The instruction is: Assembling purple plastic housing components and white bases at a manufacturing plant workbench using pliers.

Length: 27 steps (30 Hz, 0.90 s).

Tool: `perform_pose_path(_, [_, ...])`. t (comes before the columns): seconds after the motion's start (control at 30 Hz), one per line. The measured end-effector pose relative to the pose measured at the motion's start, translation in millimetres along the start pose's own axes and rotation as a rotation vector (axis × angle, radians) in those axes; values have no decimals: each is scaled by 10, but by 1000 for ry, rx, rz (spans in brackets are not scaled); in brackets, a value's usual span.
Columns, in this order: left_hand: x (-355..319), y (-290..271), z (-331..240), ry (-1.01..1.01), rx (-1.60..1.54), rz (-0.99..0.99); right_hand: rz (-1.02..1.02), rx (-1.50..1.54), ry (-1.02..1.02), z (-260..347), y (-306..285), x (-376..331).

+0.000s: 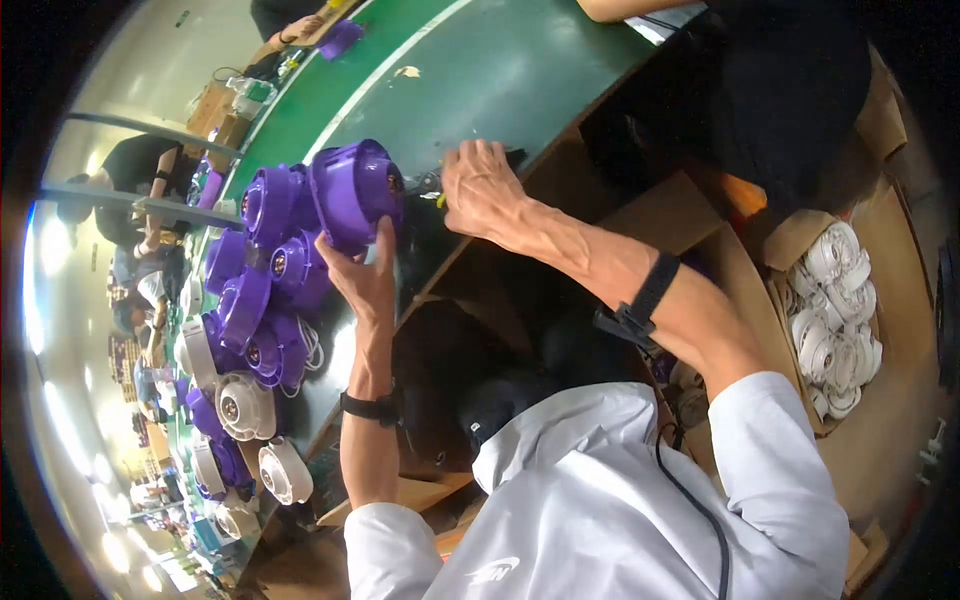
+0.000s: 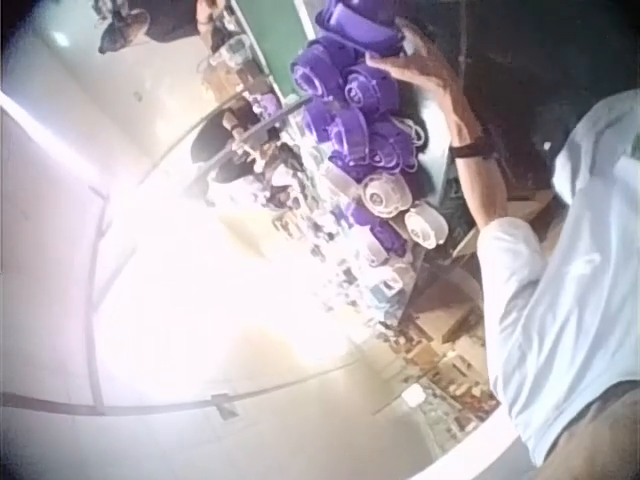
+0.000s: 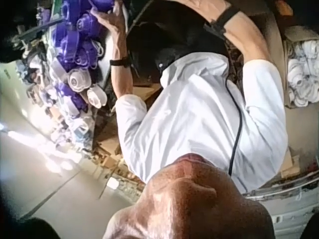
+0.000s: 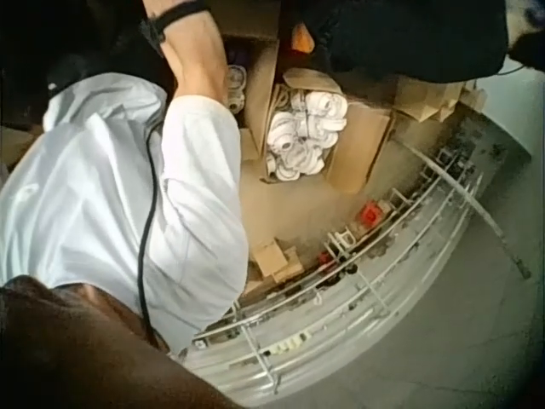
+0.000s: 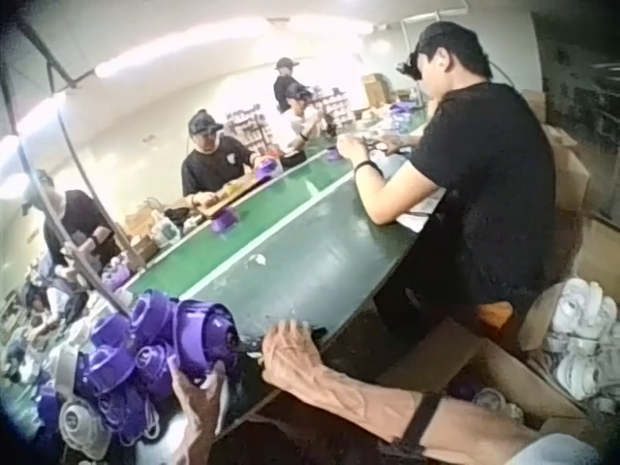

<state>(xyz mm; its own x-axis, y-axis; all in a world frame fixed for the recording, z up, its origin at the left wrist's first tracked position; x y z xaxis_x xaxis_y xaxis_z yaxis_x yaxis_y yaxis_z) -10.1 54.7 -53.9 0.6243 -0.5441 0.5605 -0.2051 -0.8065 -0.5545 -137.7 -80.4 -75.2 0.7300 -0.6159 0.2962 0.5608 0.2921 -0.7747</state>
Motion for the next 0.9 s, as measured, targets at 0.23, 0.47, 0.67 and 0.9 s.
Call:
perform_pose_path(0.23, [212, -4, -259, 59, 204, -84, -229, -415, -179, -91, -69, 123])
perform_pose_path(0.47, [265, -22, -198, 42, 269, -113, -12, -248, -113, -63, -270, 55])
perform_pose_path(0.67, [270, -106, -150, -90, -44, -128, -79, -77, 73, 78, -212, -52])
perform_pose_path(0.9, [234, -121, -139, -95, 21, -110, -166, -125, 75, 140, -7, -88])
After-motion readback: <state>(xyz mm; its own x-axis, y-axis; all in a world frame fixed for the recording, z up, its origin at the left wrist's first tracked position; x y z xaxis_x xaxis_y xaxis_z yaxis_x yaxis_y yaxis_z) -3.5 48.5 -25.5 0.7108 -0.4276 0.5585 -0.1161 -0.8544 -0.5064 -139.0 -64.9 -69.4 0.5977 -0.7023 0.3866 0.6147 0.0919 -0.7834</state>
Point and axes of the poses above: each hand's wrist, its own x-axis towards the middle knuckle, its own y-axis out of the palm, z = x × y, the point moved 3 cm from there along x, towards the middle knuckle, and after that the axes turned 13 degrees about x, right-handed, at the moved point
